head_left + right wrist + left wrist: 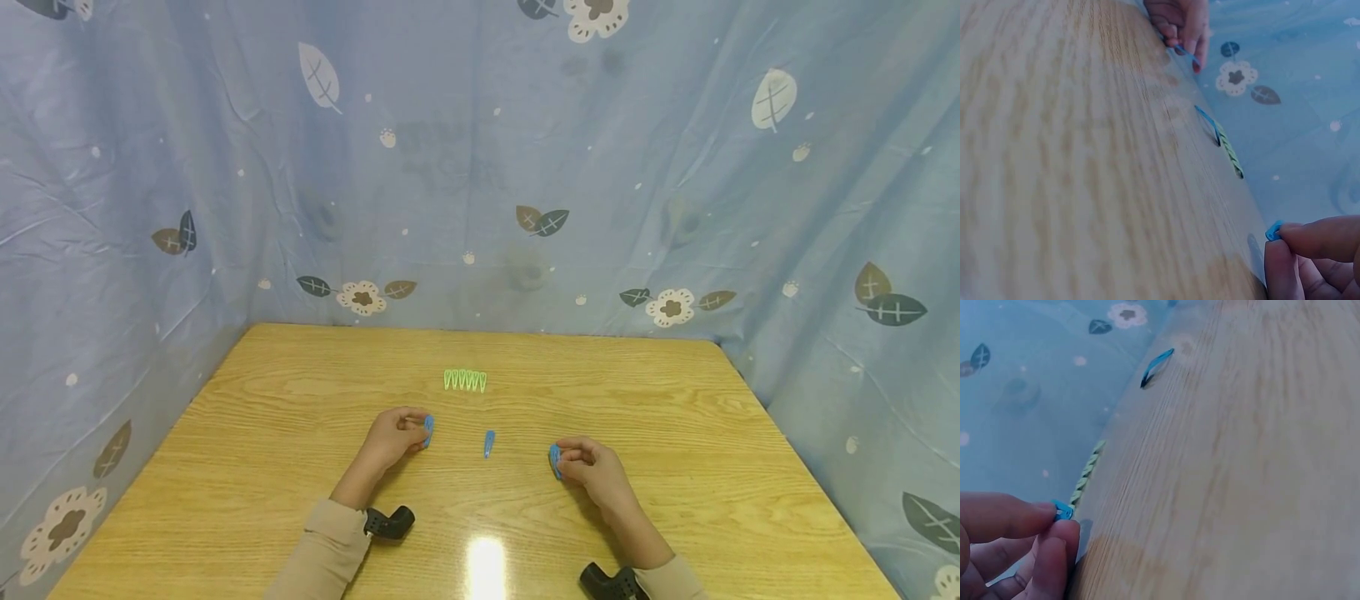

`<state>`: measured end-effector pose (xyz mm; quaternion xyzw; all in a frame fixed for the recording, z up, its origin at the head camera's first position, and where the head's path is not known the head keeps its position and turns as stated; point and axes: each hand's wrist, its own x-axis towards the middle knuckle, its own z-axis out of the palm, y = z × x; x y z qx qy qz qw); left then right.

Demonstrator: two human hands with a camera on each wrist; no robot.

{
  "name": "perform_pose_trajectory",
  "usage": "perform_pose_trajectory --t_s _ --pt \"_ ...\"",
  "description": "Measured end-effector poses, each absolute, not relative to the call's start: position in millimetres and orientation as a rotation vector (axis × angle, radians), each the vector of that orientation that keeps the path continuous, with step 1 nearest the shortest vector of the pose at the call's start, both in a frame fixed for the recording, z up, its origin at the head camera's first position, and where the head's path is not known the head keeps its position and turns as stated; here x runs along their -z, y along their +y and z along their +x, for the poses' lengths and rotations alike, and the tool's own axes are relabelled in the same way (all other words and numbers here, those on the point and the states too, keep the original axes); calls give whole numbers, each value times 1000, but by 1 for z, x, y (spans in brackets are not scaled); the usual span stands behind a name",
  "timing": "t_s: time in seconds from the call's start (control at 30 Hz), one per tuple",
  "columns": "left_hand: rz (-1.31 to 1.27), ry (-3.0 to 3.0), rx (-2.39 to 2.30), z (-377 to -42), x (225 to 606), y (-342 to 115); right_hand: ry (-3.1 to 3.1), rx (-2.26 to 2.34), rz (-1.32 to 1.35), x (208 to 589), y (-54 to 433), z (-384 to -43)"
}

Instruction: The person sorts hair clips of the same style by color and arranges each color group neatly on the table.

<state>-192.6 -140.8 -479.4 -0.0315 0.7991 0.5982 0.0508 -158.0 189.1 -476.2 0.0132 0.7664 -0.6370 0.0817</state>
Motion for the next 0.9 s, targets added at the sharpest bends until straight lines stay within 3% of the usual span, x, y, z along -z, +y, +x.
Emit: perform_pose_trajectory --t_s 0.9 --pt "6 2583 -1760 -225 476 -120 2290 1924 -62 478 189 -155"
